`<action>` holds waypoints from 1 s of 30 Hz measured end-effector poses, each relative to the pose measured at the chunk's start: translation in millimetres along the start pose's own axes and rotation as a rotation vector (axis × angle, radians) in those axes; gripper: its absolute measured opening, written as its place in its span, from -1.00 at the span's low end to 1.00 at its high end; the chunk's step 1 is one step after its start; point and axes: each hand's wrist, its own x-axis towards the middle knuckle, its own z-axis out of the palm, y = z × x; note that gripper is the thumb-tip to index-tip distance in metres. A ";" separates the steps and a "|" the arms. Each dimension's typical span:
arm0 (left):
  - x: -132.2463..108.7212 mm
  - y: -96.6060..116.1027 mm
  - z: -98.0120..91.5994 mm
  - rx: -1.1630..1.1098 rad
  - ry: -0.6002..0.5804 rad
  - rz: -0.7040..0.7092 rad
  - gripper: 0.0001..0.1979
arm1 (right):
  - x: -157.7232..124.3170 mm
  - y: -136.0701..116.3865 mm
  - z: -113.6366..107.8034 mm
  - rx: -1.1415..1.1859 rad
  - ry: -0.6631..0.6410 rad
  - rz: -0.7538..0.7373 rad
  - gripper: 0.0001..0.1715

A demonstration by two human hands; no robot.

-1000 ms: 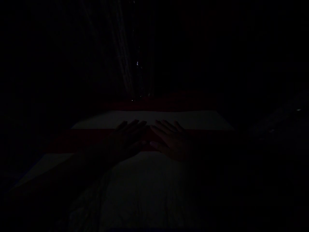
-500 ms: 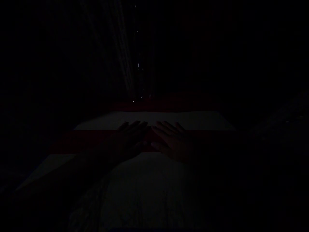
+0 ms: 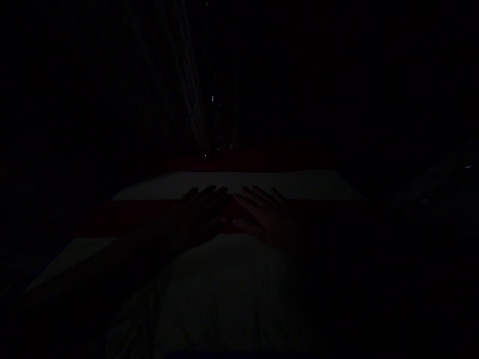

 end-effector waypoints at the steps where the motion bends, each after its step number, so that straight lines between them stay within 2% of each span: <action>1: 0.3 -0.5 0.4 0.001 0.002 -0.004 -0.28 | 0.1 0.3 0.2 0.000 -0.001 0.000 -0.15; 30: -0.6 1.1 -5.4 -0.039 -0.023 -0.016 -0.28 | 0.7 -1.5 -2.1 0.028 -0.006 0.000 -0.11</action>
